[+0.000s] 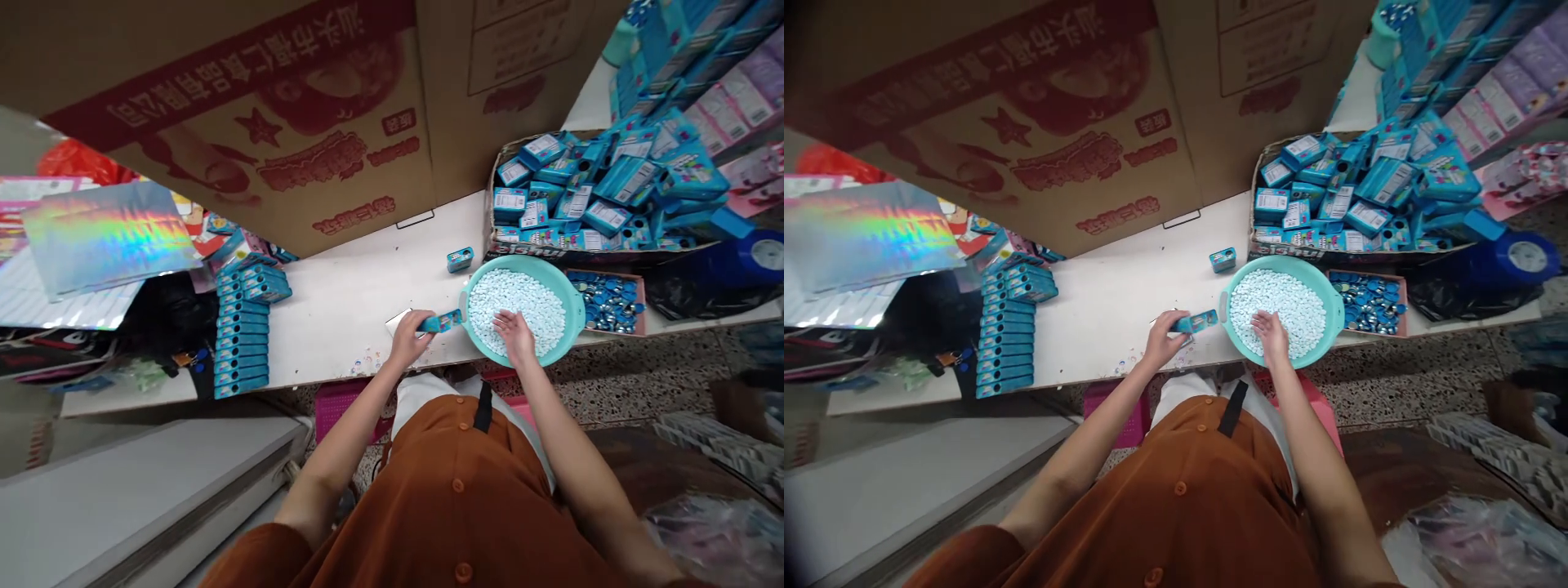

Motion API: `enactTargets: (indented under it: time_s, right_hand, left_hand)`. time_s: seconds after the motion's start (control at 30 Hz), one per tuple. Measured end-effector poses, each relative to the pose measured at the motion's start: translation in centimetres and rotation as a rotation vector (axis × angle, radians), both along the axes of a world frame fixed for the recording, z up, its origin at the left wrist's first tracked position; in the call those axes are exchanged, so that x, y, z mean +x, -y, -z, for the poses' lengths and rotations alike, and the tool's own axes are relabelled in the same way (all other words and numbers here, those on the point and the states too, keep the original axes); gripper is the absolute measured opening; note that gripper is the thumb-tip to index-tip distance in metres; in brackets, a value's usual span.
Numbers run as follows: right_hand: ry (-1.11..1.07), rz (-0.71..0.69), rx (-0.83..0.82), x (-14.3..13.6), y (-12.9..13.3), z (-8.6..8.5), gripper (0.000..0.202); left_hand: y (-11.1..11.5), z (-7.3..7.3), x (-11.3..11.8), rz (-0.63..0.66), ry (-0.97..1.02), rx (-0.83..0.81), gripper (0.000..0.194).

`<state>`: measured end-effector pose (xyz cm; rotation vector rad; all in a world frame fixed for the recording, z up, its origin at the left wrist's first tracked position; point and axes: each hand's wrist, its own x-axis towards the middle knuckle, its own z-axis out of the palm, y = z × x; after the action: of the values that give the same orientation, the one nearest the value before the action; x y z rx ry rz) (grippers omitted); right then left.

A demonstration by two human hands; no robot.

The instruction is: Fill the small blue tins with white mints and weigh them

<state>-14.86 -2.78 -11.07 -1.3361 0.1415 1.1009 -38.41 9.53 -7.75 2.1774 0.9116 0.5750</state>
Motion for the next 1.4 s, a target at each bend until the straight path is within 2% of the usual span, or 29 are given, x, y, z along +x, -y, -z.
enactTargets:
  time_s: [0.1,0.23,0.37,0.47,0.73,0.97,1.1,1.27,1.4]
  right_hand:
    - [-0.292,0.023,0.124,-0.3,-2.1,0.5,0.038]
    - [-0.486,0.005,0.206,-0.5,-2.5,1.4,0.031]
    - [-0.566,0.060,0.199,0.1,-1.7,2.1,0.028]
    - [-0.568,0.118,0.210,0.8,-1.3,2.5,0.027]
    - [-0.648,0.249,0.242,1.9,-1.1,3.4,0.023]
    - [-0.642,0.226,0.228,2.1,-1.2,3.8,0.020]
    - [-0.659,0.230,0.204,2.5,-1.3,3.6,0.022]
    - [-0.664,0.313,0.166,3.1,-1.3,2.8,0.020]
    - [-0.665,0.340,0.171,3.0,-1.1,2.4,0.018]
  left_hand:
    - [1.0,-2.4,4.2,0.238,-0.060,0.184,0.038]
    - [2.0,-3.4,8.9,0.447,-0.210,0.389,0.033]
    - [2.3,-4.1,11.7,0.663,-0.313,0.533,0.030]
    - [2.2,-4.7,13.0,0.722,-0.336,0.573,0.028]
    - [1.6,-4.4,14.8,0.678,-0.313,0.524,0.031]
    - [1.5,-4.7,14.9,0.727,-0.313,0.458,0.033]
    - [1.6,-4.3,14.9,0.694,-0.278,0.411,0.033]
    - [0.6,-3.4,14.5,0.549,-0.268,0.325,0.040]
    - [-0.2,-2.5,13.4,0.339,-0.189,0.093,0.041]
